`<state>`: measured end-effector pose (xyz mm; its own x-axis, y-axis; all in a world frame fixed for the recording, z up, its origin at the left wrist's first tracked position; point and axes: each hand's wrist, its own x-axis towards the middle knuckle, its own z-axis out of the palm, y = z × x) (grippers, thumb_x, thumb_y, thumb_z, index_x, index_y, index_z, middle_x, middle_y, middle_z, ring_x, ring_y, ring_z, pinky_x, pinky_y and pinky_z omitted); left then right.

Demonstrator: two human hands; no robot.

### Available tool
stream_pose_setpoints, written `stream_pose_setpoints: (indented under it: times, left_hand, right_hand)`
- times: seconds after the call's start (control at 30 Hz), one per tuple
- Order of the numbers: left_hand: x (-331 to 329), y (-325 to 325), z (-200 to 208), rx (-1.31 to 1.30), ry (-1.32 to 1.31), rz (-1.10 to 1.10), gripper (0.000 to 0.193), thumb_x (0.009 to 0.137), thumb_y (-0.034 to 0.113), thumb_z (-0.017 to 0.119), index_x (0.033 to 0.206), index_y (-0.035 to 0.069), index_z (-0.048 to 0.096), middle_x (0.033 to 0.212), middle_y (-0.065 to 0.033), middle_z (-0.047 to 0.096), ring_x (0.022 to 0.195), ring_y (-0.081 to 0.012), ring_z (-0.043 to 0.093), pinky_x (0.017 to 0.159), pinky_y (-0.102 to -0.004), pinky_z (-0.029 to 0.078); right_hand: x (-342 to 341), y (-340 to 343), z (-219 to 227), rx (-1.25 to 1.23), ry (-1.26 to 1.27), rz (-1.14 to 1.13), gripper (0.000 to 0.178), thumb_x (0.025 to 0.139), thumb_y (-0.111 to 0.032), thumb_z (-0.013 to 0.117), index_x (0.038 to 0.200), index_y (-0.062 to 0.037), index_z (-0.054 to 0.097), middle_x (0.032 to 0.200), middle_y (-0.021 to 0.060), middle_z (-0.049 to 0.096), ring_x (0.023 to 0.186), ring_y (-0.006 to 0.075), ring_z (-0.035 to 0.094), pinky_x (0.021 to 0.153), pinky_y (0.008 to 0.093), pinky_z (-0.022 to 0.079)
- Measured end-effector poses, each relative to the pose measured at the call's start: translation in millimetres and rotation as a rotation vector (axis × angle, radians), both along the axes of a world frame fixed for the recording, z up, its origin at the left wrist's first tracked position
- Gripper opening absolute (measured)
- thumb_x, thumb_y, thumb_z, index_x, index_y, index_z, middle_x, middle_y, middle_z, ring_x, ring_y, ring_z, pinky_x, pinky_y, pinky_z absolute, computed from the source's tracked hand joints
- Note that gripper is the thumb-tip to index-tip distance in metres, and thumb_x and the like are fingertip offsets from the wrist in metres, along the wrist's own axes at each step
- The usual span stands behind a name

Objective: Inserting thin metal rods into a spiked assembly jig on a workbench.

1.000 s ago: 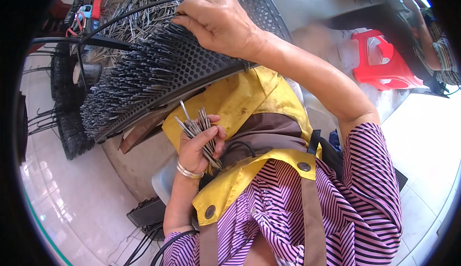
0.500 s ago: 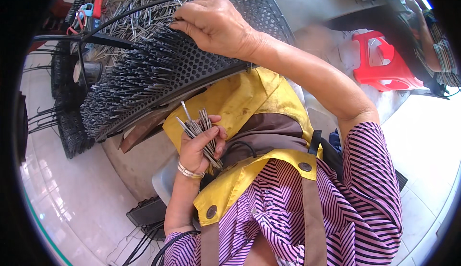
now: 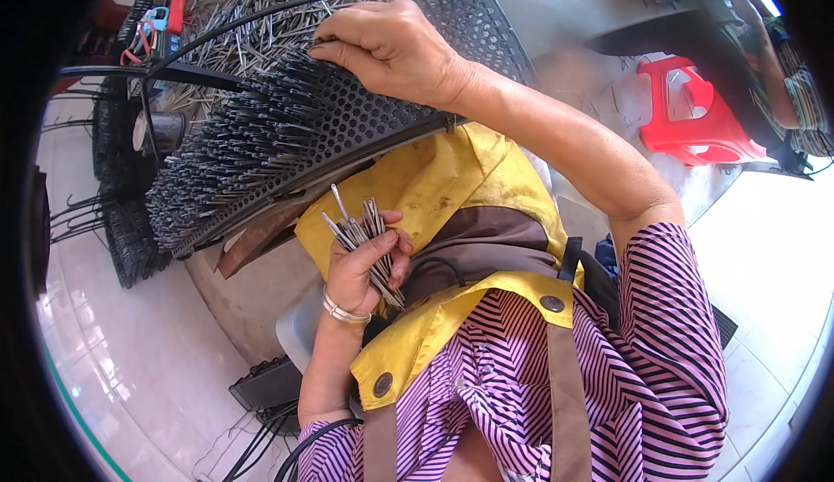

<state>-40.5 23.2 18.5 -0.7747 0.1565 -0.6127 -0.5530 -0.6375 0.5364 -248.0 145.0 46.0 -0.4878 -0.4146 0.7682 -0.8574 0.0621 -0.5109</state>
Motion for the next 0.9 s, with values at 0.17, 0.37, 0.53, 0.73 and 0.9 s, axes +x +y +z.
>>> stream_pose_setpoints:
  times: [0.17, 0.37, 0.53, 0.73, 0.9]
  left_hand:
    - [0.1, 0.6, -0.7, 0.002, 0.006, -0.007, 0.022, 0.081, 0.004, 0.054, 0.102, 0.0, 0.053, 0.073, -0.0158, 0.058, 0.048, -0.0174, 0.051, 0.038, -0.0248, 0.036]
    - [2.2, -1.3, -1.6, -0.002, -0.005, 0.001, 0.023, 0.081, 0.005, 0.055, 0.103, 0.0, 0.053, 0.074, -0.015, 0.058, 0.049, -0.0173, 0.051, 0.038, -0.025, 0.036]
    - [2.2, -1.8, -1.3, 0.0, -0.012, 0.003, 0.023, 0.081, 0.005, 0.055, 0.103, -0.001, 0.053, 0.074, -0.0147, 0.059, 0.049, -0.0173, 0.051, 0.038, -0.0252, 0.036]
    - [1.8, -3.2, 0.5, -0.038, -0.019, -0.004, 0.025, 0.081, 0.005, 0.055, 0.104, -0.001, 0.052, 0.074, -0.0139, 0.059, 0.049, -0.017, 0.051, 0.038, -0.0254, 0.038]
    - [-0.6, -1.0, 4.2, -0.022, -0.027, 0.004, 0.025, 0.079, 0.005, 0.056, 0.102, -0.002, 0.051, 0.071, -0.014, 0.059, 0.049, -0.017, 0.052, 0.04, -0.0243, 0.038]
  right_hand:
    - [-6.2, -1.0, 3.6, 0.042, 0.033, 0.011, 0.008, 0.077, -0.007, 0.063, 0.083, -0.0015, 0.061, 0.063, 0.009, 0.058, 0.053, 0.0188, 0.056, 0.051, 0.0264, 0.044]
    - [-8.9, 1.9, 6.6, 0.095, -0.026, 0.005, 0.009, 0.078, -0.01, 0.062, 0.083, -0.0025, 0.06, 0.059, 0.0109, 0.055, 0.051, 0.0228, 0.054, 0.049, 0.0293, 0.042]
    - [-10.1, -2.2, 4.5, 0.087, -0.027, 0.06, 0.01, 0.077, -0.01, 0.061, 0.08, -0.0019, 0.058, 0.056, 0.0142, 0.052, 0.05, 0.0298, 0.052, 0.048, 0.0338, 0.041]
    - [-14.5, -15.6, 1.7, 0.229, 0.022, -0.031, 0.016, 0.075, -0.014, 0.06, 0.069, -0.001, 0.053, 0.056, 0.0161, 0.052, 0.055, 0.0338, 0.053, 0.051, 0.0395, 0.042]
    - [-11.4, -22.3, 12.0, 0.374, 0.003, -0.177, 0.014, 0.071, -0.015, 0.059, 0.07, -0.0014, 0.054, 0.059, 0.0174, 0.054, 0.061, 0.0361, 0.055, 0.056, 0.0432, 0.045]
